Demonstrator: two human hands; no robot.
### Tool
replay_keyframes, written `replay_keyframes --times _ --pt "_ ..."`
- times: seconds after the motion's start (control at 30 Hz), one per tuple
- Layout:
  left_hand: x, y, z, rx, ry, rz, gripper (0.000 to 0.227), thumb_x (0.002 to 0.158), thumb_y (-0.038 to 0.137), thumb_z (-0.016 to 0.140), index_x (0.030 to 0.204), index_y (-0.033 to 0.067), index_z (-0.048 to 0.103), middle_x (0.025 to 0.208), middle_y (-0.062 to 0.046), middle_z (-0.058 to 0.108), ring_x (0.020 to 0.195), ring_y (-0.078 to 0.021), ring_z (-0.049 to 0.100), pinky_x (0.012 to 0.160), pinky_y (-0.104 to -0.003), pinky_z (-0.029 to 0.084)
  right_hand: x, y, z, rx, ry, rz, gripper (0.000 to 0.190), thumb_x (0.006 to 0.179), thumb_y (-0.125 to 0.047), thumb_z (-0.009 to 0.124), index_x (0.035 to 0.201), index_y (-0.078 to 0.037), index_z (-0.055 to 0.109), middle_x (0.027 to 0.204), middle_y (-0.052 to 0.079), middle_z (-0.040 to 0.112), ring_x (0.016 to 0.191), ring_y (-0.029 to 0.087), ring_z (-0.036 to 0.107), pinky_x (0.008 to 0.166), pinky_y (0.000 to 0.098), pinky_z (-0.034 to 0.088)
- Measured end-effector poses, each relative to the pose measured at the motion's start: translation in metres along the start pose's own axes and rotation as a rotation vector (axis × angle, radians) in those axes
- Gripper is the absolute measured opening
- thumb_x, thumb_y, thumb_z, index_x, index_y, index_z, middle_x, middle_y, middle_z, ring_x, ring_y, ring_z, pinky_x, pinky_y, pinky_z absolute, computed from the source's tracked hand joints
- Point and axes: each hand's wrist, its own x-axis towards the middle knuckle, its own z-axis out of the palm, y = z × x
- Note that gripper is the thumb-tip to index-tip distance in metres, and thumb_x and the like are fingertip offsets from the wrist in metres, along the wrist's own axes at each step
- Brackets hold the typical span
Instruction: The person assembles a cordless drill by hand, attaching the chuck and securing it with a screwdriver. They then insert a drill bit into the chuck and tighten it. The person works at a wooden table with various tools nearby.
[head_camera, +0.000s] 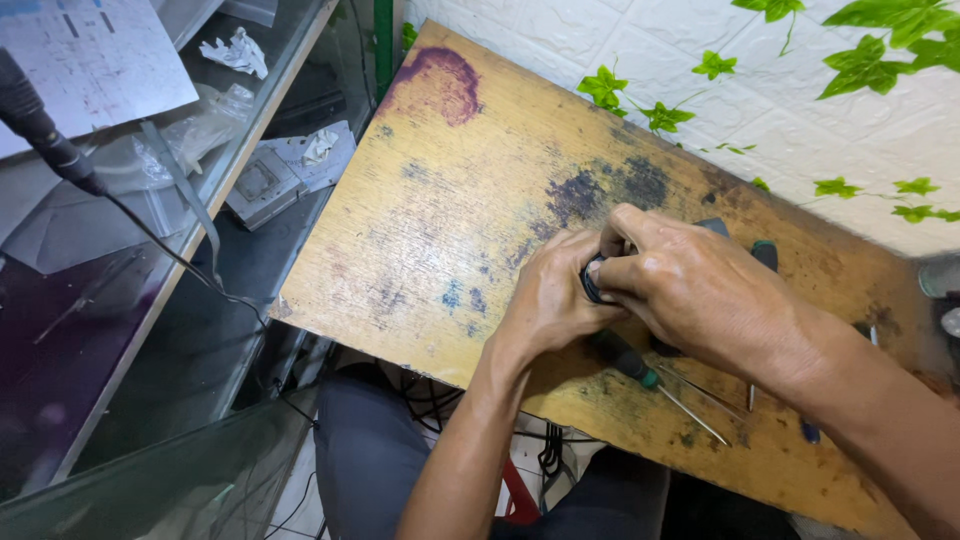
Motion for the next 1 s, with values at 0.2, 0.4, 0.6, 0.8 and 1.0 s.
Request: replay_keyframes --times 0.2,0.4,0.6,0.8,1.0 --pt "-0.008 0.004 0.016 0.135 0.201 -0.028 0.025 0.079 0.034 0.057 0.092 0.0118 0.055 0.086 -0.005 0.06 0.084 -0.0287 0.054 0.074 -0.043 0.041 -0.001 -0.006 0.0 -0.045 0.003 0.109 0.019 0.096 -0.024 0.063 0.079 -0.015 0.064 0.081 0.007 0.045 0.07 0.031 0.055 0.056 0.0512 0.047" --pt "-0.011 0.01 0.028 0.249 0.409 0.017 0.023 0.091 0.028 0.044 0.098 0.0132 0.061 0.088 -0.007 0.065 0.091 -0.0299 0.061 0.095 -0.044 0.039 -0.002 -0.008 0.002 -0.059 0.025 0.114 0.019 0.094 -0.023 0.068 0.078 -0.015 0.066 0.078 0.006 0.047 0.069 0.031 0.058 0.057 0.05 0.047" --pt "-0.011 0.004 0.017 0.164 0.216 -0.085 0.023 0.079 0.028 0.058 0.101 0.0211 0.063 0.09 -0.003 0.065 0.091 -0.0315 0.059 0.077 -0.045 0.042 -0.01 -0.008 0.011 -0.167 0.085 -0.074 0.018 0.081 -0.014 0.072 0.097 -0.009 0.067 0.096 0.013 0.06 0.087 0.035 0.06 0.076 0.0467 0.051" --pt "-0.018 0.011 -0.001 -0.123 0.133 0.024 0.056 0.074 0.029 0.068 0.126 0.0101 0.061 0.126 -0.009 0.068 0.115 -0.0253 0.06 0.099 -0.038 0.044 -0.011 -0.011 0.008 -0.163 0.087 -0.069 0.034 0.081 -0.004 0.068 0.115 -0.005 0.069 0.11 0.014 0.064 0.095 0.034 0.062 0.077 0.0471 0.056" --pt "-0.026 0.001 0.018 -0.156 0.305 0.016 0.045 0.102 0.041 0.037 0.124 0.0133 0.064 0.123 -0.007 0.069 0.109 -0.0224 0.057 0.098 -0.038 0.041 -0.011 -0.007 0.005 -0.019 0.152 -0.104 0.035 0.101 -0.016 0.054 0.132 -0.004 0.062 0.105 0.015 0.067 0.093 0.036 0.063 0.082 0.0467 0.051"
